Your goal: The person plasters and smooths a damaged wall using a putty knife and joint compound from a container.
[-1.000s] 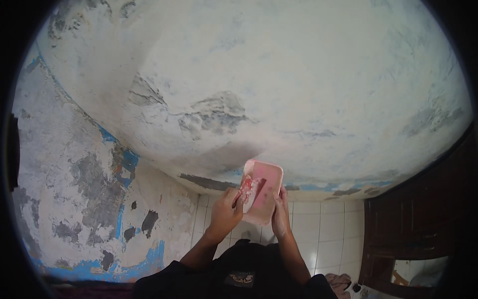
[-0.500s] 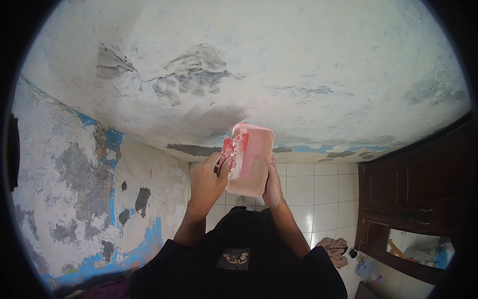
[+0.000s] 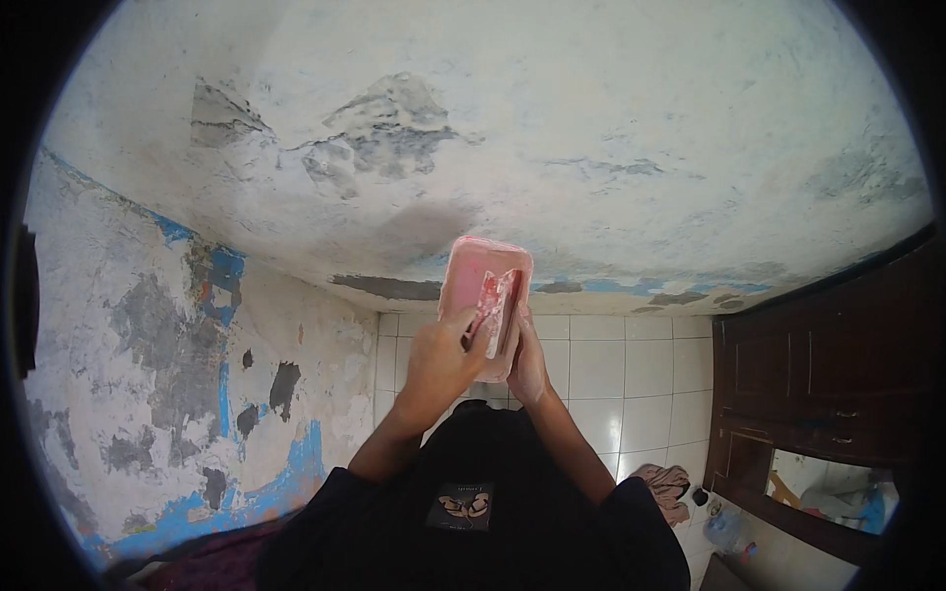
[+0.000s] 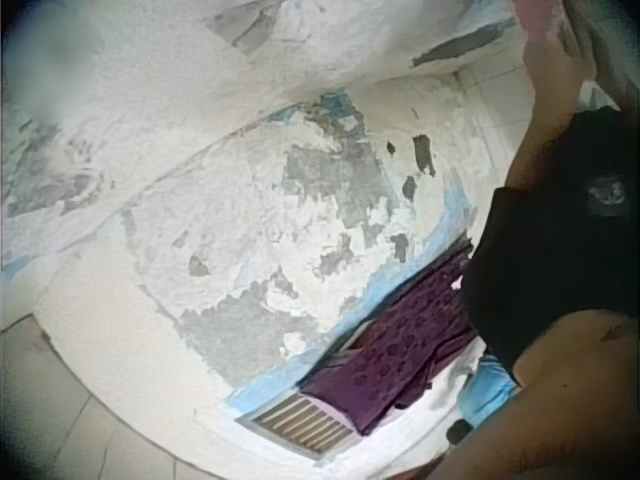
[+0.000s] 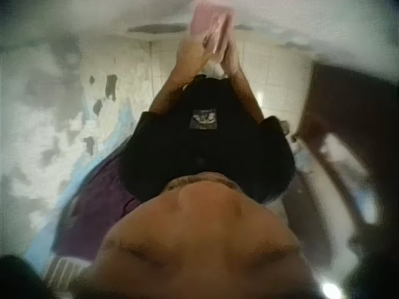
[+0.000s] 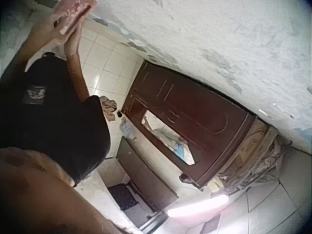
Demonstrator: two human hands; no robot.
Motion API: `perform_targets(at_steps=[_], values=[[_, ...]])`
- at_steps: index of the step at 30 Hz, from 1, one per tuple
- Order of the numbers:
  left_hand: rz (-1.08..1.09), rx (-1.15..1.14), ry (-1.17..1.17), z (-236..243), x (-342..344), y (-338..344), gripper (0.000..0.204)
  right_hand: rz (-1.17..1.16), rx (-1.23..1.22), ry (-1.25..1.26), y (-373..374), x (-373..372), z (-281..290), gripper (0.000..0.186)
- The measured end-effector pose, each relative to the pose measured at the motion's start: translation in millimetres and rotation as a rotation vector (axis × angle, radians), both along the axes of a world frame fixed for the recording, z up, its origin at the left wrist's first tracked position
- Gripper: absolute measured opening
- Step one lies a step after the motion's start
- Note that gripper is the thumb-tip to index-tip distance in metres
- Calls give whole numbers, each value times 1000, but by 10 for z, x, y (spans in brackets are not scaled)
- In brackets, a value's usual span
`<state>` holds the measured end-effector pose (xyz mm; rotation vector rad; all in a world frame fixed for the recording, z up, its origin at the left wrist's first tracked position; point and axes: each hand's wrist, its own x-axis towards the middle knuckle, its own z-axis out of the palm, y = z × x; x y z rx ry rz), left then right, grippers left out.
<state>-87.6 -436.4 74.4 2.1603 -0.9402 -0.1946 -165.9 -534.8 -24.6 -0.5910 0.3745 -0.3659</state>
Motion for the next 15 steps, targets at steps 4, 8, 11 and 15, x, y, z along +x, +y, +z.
perform_targets(at_steps=[4,8,11,15], values=[[16,-13,-116,-258,-23,-165,18,-38,-62,-3,33,18,26,51],[72,68,-53,-290,89,-136,20,-70,-58,38,27,-22,49,43],[121,1,-40,-207,121,-81,21,-71,-55,20,29,-35,-8,45],[166,51,-161,-245,173,-97,19,-45,-38,35,44,-25,38,46]])
